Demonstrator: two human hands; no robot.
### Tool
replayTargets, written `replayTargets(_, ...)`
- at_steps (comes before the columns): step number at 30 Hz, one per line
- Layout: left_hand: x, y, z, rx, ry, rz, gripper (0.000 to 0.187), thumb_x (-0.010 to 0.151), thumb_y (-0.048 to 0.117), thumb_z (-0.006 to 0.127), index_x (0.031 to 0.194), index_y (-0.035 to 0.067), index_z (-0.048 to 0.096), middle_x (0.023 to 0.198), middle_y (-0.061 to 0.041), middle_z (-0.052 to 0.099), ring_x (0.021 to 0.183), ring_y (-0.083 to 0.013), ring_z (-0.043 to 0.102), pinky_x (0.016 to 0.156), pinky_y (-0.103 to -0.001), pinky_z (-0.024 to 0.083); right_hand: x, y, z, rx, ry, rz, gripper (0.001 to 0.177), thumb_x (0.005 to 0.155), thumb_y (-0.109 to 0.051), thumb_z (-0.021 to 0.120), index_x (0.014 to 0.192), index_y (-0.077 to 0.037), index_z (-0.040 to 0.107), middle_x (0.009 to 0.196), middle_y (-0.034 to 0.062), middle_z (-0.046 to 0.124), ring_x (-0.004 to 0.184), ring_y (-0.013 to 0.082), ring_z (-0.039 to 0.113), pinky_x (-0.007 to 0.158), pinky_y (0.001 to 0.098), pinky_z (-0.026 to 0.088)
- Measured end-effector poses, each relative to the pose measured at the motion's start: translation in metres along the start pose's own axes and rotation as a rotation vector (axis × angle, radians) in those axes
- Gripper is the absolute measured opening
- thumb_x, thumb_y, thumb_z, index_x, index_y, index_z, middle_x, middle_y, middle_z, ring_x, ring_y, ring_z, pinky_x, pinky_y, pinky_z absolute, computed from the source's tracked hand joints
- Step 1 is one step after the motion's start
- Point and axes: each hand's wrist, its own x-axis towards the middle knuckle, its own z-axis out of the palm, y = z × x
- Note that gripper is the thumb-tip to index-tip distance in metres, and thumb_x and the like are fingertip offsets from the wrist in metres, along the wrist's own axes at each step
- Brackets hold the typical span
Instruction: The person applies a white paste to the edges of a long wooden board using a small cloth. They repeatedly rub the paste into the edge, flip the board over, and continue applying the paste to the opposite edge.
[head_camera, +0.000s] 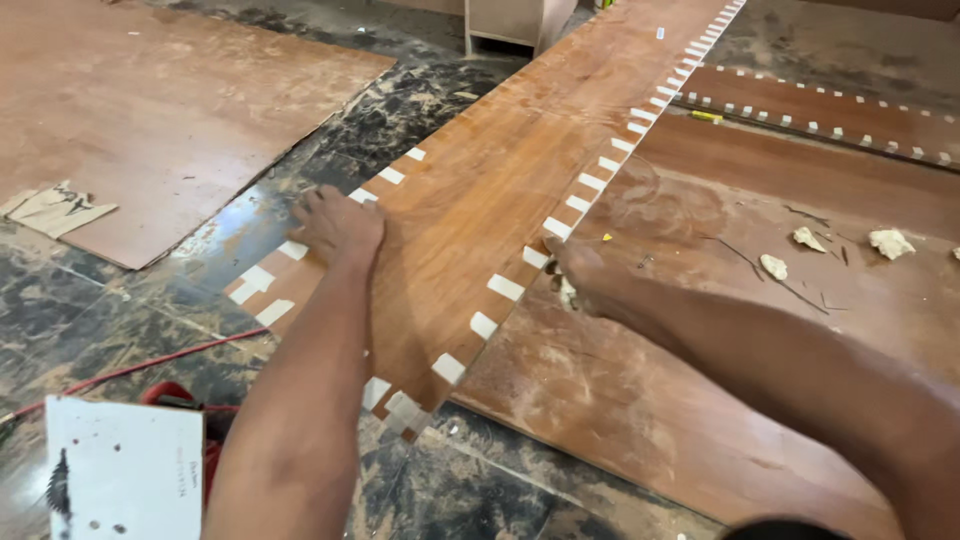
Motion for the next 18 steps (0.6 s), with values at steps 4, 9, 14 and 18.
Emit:
replayTargets(4, -0.014, -0.004, -0.003, -0.044, -0.022, 0.013, 0.074, 0.083, 0.051, 0.069, 0.137, 0.003, 0.058, 0.153, -0.019, 0.045, 0.145, -0.0426, 0.031, 0.114, -0.072, 0.019, -0.017, -0.024, -0.076, -0.219, 0.062, -0.026, 0.057, 0.098, -0.055, 0.048, 0.113, -0.004, 0.069, 0.088, 0.0082, 0.068, 0.067, 0.021, 0.058, 0.059, 0.0418, 0.046)
replayTargets(9, -0.029, 0.045, -0.031, -0.114, -0.254, 0.282, 0.087, 0.088, 0.069, 0.062, 0.143, 0.003, 0.052, 0.162, -0.031, 0.022, 0.152, -0.0487, 0.014, 0.12, -0.072, 0.009, 0.036, -0.054, -0.18, -0.181, 0.157, -0.029, 0.067, 0.096, -0.064, 0.048, 0.109, -0.001, 0.066, 0.082, 0.01, 0.065, 0.056, 0.0189, 0.057, 0.05, 0.0373, 0.044)
replayTargets(14, -0.113, 0.111, -0.055, -0.032, -0.735, 0.556, 0.109, 0.085, 0.09, 0.053, 0.147, 0.0, 0.047, 0.168, -0.033, 0.006, 0.154, -0.0561, -0.001, 0.12, -0.072, 0.016, 0.147, -0.045, -0.242, 0.295, 0.252, 0.068, 0.084, 0.089, -0.08, 0.049, 0.115, -0.001, 0.059, 0.087, 0.0182, 0.065, 0.055, 0.0189, 0.048, 0.048, 0.0348, 0.037)
replayTargets(18, -0.194, 0.108, -0.073, 0.212, -0.768, 0.721, 0.114, 0.076, 0.069, 0.071, 0.156, 0.007, 0.02, 0.168, -0.021, 0.006, 0.149, -0.049, 0.001, 0.103, -0.086, 0.014, 0.209, -0.027, -0.225, 0.856, 0.071, 0.025, 0.082, 0.084, -0.082, 0.056, 0.119, -0.008, 0.057, 0.099, 0.0096, 0.061, 0.071, 0.0208, 0.055, 0.061, 0.0382, 0.046)
